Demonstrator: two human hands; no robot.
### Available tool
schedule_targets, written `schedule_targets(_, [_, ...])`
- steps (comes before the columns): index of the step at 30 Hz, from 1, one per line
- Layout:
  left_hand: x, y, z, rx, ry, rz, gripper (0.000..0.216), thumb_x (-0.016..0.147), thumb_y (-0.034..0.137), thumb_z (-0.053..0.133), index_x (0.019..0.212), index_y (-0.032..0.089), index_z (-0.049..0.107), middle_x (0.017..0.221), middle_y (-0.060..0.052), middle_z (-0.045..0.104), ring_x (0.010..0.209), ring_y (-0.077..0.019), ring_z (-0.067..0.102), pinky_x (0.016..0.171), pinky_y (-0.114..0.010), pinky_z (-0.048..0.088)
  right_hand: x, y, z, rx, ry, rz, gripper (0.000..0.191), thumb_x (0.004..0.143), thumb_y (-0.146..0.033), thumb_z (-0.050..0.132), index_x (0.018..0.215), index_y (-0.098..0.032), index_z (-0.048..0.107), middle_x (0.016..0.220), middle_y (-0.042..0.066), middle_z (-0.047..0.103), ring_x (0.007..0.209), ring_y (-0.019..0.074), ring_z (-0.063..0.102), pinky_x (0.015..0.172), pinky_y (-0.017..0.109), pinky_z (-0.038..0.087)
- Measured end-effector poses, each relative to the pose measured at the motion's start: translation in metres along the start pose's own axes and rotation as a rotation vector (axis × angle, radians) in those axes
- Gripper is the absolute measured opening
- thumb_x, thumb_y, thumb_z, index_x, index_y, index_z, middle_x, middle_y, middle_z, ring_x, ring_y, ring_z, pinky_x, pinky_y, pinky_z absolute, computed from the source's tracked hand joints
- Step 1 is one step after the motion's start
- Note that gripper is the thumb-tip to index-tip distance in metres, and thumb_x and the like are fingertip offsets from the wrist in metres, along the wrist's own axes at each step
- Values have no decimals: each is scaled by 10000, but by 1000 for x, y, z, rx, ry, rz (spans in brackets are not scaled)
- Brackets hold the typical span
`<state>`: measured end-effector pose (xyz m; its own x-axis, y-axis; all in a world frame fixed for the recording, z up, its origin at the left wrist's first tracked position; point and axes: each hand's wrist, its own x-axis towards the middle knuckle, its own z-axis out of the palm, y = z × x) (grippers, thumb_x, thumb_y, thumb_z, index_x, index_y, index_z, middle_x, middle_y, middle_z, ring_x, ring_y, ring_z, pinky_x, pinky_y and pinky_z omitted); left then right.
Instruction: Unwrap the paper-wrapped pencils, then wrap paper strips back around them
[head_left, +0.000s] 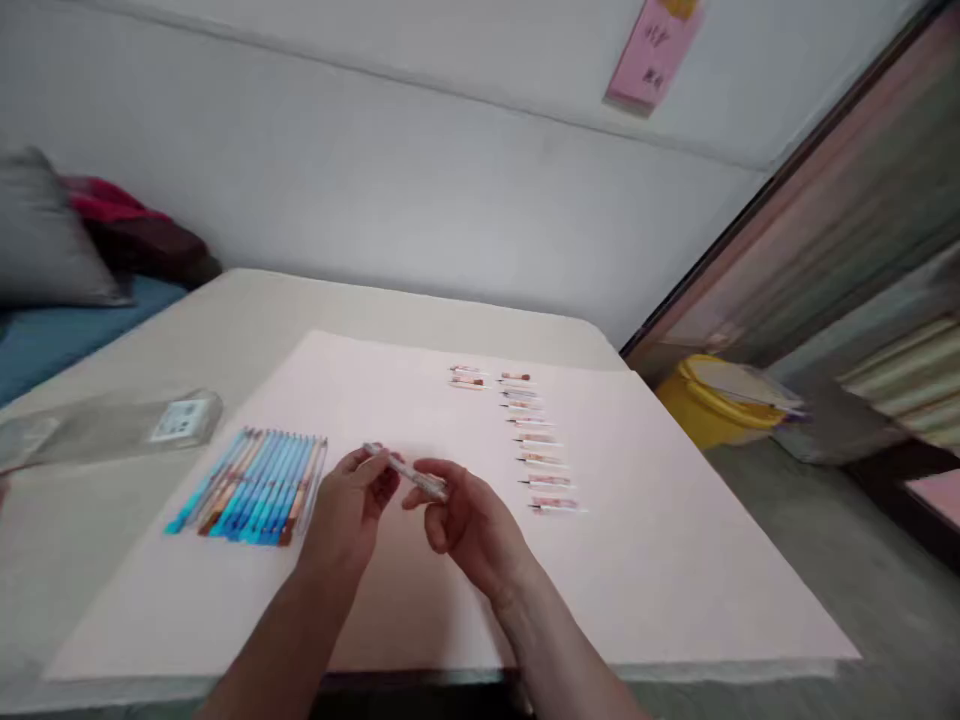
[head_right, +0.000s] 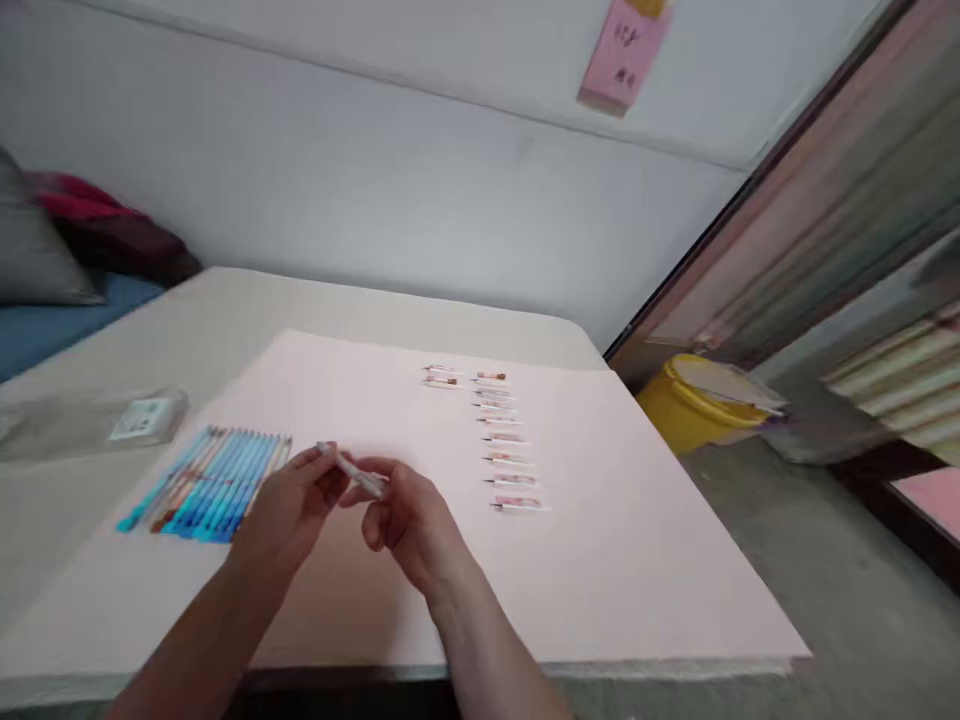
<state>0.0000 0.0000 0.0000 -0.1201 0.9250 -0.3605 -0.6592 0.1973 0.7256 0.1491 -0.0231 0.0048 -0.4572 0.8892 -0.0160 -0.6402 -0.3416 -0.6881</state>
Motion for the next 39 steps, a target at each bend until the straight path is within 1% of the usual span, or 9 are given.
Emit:
schedule_targets(5, [-4,1,5,-33,-30,-49,132,672,204,706,723,122,616,737,-28,616,712,-125,578,659,-262,474,-1,-2,3,-56,-5,23,379,816,-292,563,1179,-184,567,1035,114,654,527,97,547,443,207,314])
schedule_targets(15, [-7,3,6,6,2,-44,169,625,212,717,711,119,605,688,-33,617,610,-130,576,544,-262,467,-1,3,6,-176,102,-34,267,833,-270,576,1080,-175,613,985,115,678,675,148,639,516,213,368])
schedule_targets(23, [-4,1,4,-4,-27,-53,177,664,239,709,737,114,607,745,-42,610,671,-116,565,588,-236,458,-3,-2,8,-228,47,37,282,806,-225,580,1085,-188,581,973,95,671,691,150,643,517,209,372])
schedule_targets(28, [-5,1,4,80,-11,-34,219,664,274,701,796,125,608,771,-42,606,665,-115,551,563,-233,434,-1,0,7,-437,47,86,295,784,-206,574,1078,-205,578,911,56,662,650,136,630,520,216,382])
schedule_targets(32, [5,14,-7,443,-31,51,265,654,343,676,813,146,599,727,-23,600,668,-139,558,637,-287,455,0,7,5,-718,136,111,375,776,-230,581,1148,-221,544,953,53,635,645,130,621,521,227,407])
schedule_targets(33, [9,20,-12,615,-35,83,285,662,372,660,843,161,596,725,-19,605,679,-153,565,642,-296,451,0,8,5,-772,167,116,384,776,-230,576,1158,-217,537,969,58,629,647,128,620,530,233,419])
schedule_targets(36, [24,36,-29,1283,110,239,289,672,403,613,876,201,575,676,-8,603,678,-193,572,620,-306,407,0,11,4,-845,207,113,367,785,-227,558,1150,-197,537,980,67,620,649,123,619,548,241,439])
schedule_targets(37, [30,39,-35,1469,181,262,285,691,421,580,884,211,567,699,-20,618,698,-212,579,622,-316,397,0,12,4,-848,203,106,356,790,-229,554,1144,-193,539,974,66,621,649,122,619,549,240,441])
schedule_targets(39, [39,42,-43,1721,213,226,314,728,458,515,929,220,555,792,-57,654,755,-253,598,619,-331,389,-1,11,5,-843,199,91,338,796,-234,549,1131,-190,545,965,64,623,651,122,620,543,236,440])
